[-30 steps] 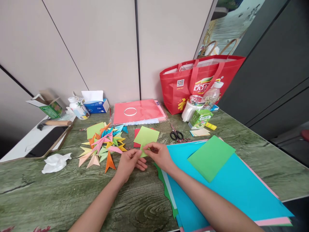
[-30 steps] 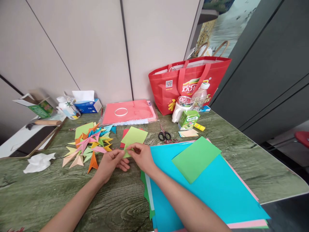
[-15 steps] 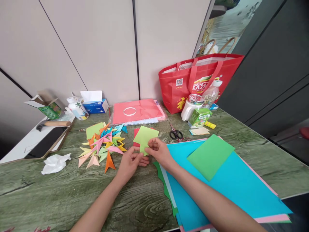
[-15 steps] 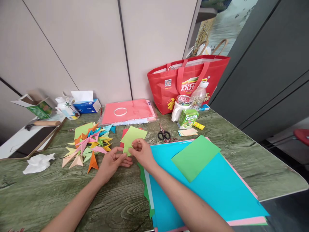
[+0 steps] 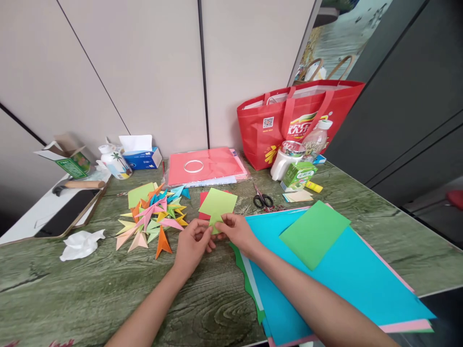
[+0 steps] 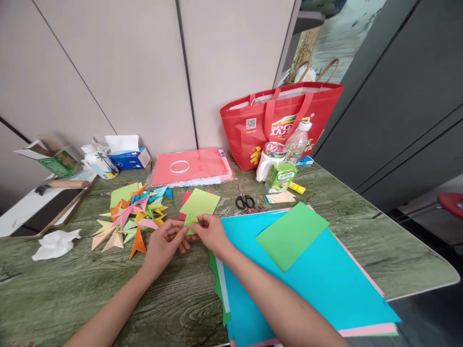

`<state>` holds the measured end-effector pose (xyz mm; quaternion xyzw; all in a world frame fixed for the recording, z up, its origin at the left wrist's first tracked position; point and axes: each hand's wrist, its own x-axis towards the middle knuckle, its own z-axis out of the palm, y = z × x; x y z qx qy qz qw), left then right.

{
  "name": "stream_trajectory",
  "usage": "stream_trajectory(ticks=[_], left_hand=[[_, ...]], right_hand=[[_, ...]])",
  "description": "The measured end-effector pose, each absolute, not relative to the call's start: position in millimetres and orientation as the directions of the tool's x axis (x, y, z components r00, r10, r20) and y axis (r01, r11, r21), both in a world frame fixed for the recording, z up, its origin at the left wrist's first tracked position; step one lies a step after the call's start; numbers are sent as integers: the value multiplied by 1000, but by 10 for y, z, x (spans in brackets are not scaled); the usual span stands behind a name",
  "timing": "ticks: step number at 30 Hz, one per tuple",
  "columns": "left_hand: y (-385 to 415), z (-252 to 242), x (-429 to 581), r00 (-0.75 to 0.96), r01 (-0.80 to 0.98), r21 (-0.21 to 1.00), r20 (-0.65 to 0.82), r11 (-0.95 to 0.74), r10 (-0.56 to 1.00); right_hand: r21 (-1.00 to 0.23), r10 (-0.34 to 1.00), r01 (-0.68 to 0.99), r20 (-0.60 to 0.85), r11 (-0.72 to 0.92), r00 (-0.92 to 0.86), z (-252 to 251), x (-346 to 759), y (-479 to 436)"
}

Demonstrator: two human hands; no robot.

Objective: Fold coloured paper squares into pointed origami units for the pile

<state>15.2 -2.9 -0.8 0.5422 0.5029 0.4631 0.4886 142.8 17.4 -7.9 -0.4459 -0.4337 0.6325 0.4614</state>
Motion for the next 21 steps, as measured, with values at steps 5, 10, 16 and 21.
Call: stream_trajectory(ticks=[5, 10, 16, 21], left_hand=[[-39, -50, 139, 58, 143, 986, 78, -85, 995], [-43, -18, 156, 18, 77, 996, 52, -53, 999], [-54, -42, 150, 10, 127, 986, 110, -110, 994], [-51, -40, 101, 108, 232, 942, 223, -243, 969]], right_hand=[[-958, 973, -208, -168, -199, -159, -81, 1427, 167], [-946, 966, -234, -187, -225, -176, -48, 1436, 156], [-921, 955, -270, -241, -280, -170, -20, 1434, 155], [-878, 936, -328, -302, -348, -184, -24, 1454, 165]])
